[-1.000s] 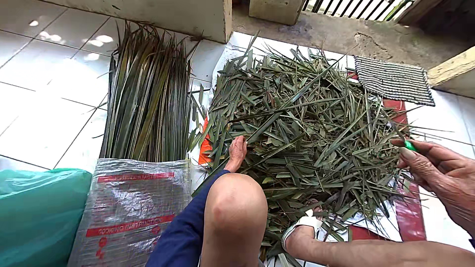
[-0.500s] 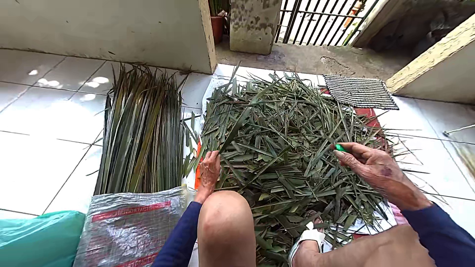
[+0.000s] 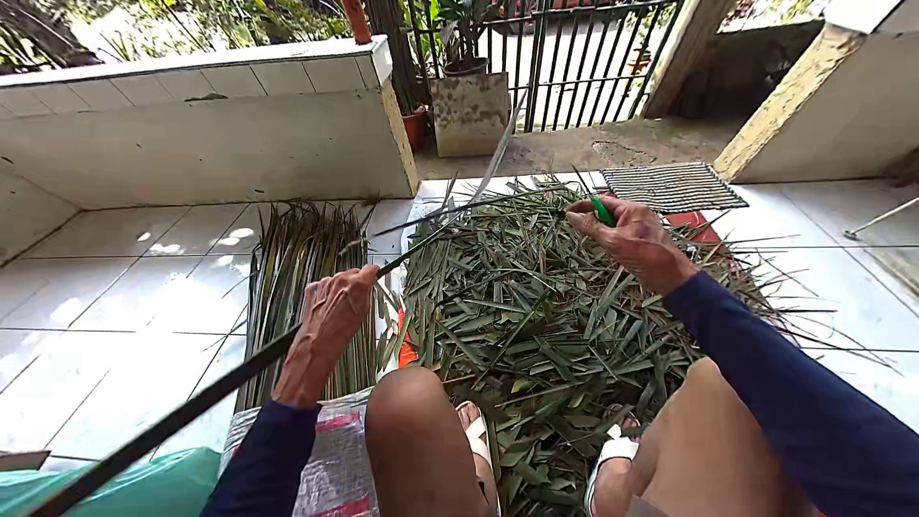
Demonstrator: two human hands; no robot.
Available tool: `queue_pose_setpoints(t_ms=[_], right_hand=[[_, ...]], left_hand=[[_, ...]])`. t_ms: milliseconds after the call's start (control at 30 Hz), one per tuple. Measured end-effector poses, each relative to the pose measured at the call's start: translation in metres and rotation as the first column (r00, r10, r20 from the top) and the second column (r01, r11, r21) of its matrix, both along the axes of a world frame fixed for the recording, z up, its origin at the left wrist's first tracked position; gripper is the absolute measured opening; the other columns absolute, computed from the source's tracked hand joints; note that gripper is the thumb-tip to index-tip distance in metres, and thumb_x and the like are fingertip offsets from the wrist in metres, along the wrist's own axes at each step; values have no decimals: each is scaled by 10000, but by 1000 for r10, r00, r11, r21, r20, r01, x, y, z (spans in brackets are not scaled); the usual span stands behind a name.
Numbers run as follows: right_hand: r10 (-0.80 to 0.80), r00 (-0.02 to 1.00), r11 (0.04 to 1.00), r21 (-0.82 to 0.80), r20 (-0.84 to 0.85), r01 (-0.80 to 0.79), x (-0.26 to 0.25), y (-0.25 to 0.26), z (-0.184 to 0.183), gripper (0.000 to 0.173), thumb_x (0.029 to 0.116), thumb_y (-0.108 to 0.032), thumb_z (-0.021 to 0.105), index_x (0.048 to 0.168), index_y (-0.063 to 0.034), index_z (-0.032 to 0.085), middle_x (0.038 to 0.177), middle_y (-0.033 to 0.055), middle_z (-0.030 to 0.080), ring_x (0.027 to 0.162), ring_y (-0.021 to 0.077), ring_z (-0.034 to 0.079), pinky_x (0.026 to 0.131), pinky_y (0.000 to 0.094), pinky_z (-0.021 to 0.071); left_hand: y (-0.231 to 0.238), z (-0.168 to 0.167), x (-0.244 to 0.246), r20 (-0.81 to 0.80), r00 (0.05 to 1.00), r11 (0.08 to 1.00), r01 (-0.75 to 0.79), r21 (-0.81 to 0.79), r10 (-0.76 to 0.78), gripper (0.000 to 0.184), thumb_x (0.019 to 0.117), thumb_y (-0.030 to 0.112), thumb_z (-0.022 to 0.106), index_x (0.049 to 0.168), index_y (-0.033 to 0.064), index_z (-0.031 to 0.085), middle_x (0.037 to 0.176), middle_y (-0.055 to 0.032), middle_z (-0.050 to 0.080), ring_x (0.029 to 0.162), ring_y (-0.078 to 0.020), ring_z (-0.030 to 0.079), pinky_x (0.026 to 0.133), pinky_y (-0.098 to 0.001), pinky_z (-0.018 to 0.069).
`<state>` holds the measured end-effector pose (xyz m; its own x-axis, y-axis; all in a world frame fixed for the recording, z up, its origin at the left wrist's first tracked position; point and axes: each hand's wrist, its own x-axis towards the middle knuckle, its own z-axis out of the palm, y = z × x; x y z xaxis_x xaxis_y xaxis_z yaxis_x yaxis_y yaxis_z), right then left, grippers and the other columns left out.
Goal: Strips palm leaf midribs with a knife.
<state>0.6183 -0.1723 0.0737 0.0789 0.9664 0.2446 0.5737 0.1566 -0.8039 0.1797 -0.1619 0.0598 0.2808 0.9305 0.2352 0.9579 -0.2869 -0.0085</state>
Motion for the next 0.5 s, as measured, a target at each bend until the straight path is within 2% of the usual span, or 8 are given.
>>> queue_pose_setpoints(t_ms=[67, 167, 200, 300, 333, 433, 500], right_hand=[[18, 1000, 1000, -6, 4, -18, -7, 4, 2, 253, 1011, -402, 644, 1119, -197, 745, 865, 14, 685, 732, 132, 607, 685, 403, 490], [57, 998, 998, -24, 37, -56, -10, 7, -2, 240, 1006, -361, 657, 1091, -157, 752, 823, 41, 665, 699, 164, 590, 665, 435, 481], [58, 998, 998, -31, 40, -56, -9, 7, -3, 231, 1002, -357, 664, 1077, -158, 752, 822, 44, 667, 707, 169, 597, 675, 443, 483], [42, 999, 999, -33, -16, -43, -3, 7, -6, 227, 997, -359, 672, 1073, -158, 746, 860, 41, 684, 760, 168, 622, 716, 456, 499], [21, 999, 1000, -19, -40, -22, 0, 8, -6, 222, 997, -348, 673, 1076, -154, 746, 876, 41, 695, 771, 161, 632, 729, 451, 508], [-84, 985, 996, 23, -154, 88, 13, 8, -3, 264, 1006, -348, 658, 1123, -124, 736, 867, 55, 674, 713, 154, 591, 682, 408, 492], [-146, 942, 985, 44, -304, 167, 22, 7, -4, 294, 1019, -358, 640, 1161, -113, 722, 824, 29, 626, 584, 115, 488, 552, 328, 431]], left_hand=[[5, 26, -5, -139, 990, 999, 13, 30, -9, 208, 1036, 107, 558, 1134, 134, 740, 873, -167, 696, 761, -404, 682, 651, -613, 514], [7, 67, -8, -293, 955, 991, 87, 103, -53, 230, 999, 38, 584, 1125, 132, 751, 888, -166, 695, 787, -403, 682, 654, -588, 519], [5, 83, -8, -307, 949, 985, 116, 126, -73, 221, 1006, 53, 580, 1117, 139, 751, 902, -160, 701, 803, -403, 686, 657, -592, 520], [-9, 137, -10, -126, 979, 979, 172, 108, -158, 233, 1071, 245, 550, 1181, 203, 751, 977, -120, 747, 834, -380, 711, 692, -668, 522], [-10, 153, -12, -50, 978, 973, 209, 104, -204, 246, 1072, 278, 545, 1193, 201, 745, 923, -116, 737, 774, -355, 699, 664, -669, 517], [-14, 188, -16, 98, 947, 944, 286, 163, -304, 295, 1067, 321, 536, 1187, 139, 734, 894, -91, 712, 699, -227, 654, 657, -530, 541], [-17, 192, -13, 192, 924, 937, 299, 179, -332, 284, 1062, 318, 548, 1177, 130, 727, 892, -45, 700, 657, -125, 618, 616, -377, 542]])
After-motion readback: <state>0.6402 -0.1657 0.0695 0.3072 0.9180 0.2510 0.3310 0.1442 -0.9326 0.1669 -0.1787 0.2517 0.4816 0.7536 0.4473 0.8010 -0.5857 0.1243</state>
